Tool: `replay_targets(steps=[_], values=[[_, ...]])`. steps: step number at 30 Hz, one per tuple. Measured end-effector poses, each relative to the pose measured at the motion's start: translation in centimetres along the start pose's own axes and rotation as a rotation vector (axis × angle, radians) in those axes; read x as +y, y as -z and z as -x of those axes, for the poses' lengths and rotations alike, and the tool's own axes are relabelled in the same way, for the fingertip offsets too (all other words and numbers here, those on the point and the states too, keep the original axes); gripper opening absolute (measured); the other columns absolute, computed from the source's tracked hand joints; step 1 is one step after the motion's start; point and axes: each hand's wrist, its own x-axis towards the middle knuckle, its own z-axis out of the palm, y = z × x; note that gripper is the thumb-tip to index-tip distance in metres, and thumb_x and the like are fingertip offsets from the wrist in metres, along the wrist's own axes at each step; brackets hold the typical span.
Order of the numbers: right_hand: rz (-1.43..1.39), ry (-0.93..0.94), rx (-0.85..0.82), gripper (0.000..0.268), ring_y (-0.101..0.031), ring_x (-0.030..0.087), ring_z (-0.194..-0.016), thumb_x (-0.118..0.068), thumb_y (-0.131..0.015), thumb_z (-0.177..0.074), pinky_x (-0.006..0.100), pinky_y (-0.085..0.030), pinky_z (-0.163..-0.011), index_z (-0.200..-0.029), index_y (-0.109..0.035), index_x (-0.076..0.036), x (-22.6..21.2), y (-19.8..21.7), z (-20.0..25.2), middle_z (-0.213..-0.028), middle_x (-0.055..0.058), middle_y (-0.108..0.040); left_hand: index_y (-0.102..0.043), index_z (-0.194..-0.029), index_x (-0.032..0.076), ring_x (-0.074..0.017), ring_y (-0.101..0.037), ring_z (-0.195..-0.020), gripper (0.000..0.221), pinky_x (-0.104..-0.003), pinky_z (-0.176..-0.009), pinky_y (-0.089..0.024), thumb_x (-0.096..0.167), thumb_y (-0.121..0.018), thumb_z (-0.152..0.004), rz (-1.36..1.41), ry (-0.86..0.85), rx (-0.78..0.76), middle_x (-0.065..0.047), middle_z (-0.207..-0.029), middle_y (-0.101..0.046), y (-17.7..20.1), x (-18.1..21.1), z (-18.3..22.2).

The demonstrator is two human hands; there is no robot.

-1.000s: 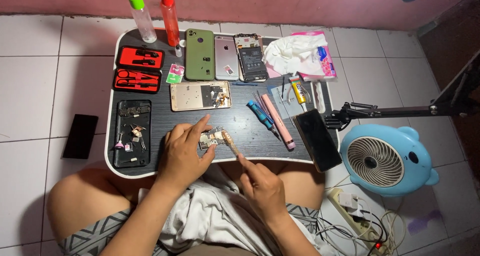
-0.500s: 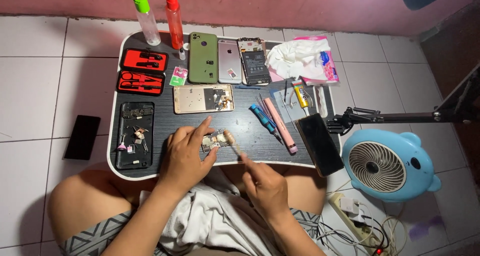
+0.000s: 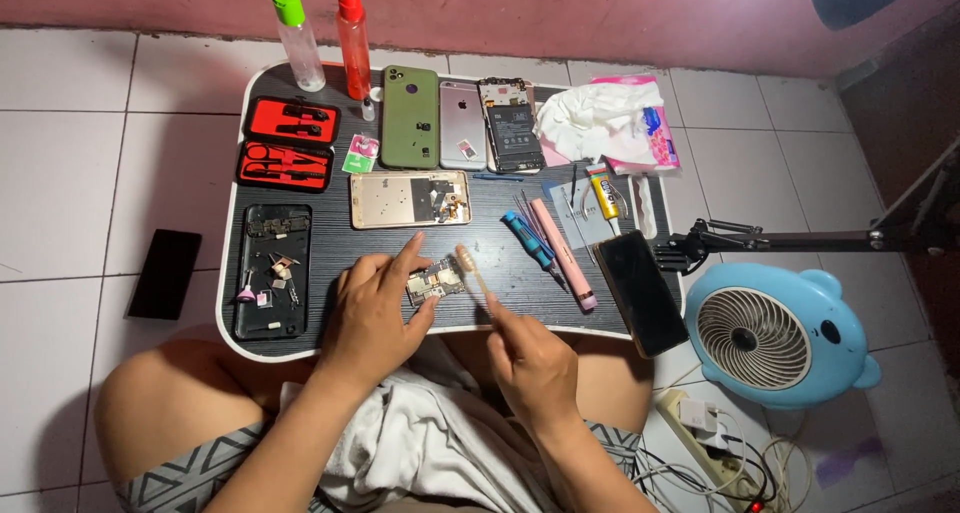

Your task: Disassembling and cleaning the internal components of a smartphone using a precision screwdriver and a small brush.

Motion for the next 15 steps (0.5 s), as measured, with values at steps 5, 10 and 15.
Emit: replay_targets(steps=[5, 10, 15], values=[[0.046, 0.020, -0.042, 0.043, -0.055, 0.012, -0.047, -0.008, -0.074, -0.081, 0.028, -0.046, -0.044, -0.123, -0.075, -0.018, 0.3, -0.2, -0.1, -0.070, -0.002, -0.068, -0.043, -0.150, 0.006, -0.0207, -0.060, -0.103, 0.079, -0.037, -0.092, -0.042, 0.018, -0.076, -0.080, 0.011, -0.012, 0.011, 0.003, -0.116, -0.073, -0.2, -0.1, 0.0], [0.082, 0.081, -0.148, 0.053, -0.051, 0.012, -0.044, -0.008, -0.078, -0.076, 0.029, -0.044, -0.042, -0.128, -0.073, -0.020, 0.3, -0.2, 0.1, -0.066, -0.002, -0.062, -0.041, -0.152, 0.006, -0.0213, -0.060, -0.102, 0.081, -0.038, -0.090, -0.042, 0.018, -0.076, -0.080, -0.004, -0.015, 0.007, 0.002, -0.116, -0.073, -0.1, -0.1, 0.1], [0.069, 0.089, -0.135, 0.052, -0.052, 0.012, -0.045, -0.009, -0.076, -0.077, 0.029, -0.044, -0.043, -0.128, -0.073, -0.021, 0.2, -0.2, 0.4, -0.066, -0.002, -0.062, -0.041, -0.152, 0.004, -0.0226, -0.059, -0.104, 0.082, -0.039, -0.093, -0.042, 0.018, -0.075, -0.079, -0.006, -0.007, -0.001, 0.001, -0.116, -0.072, -0.1, 0.0, 0.1]])
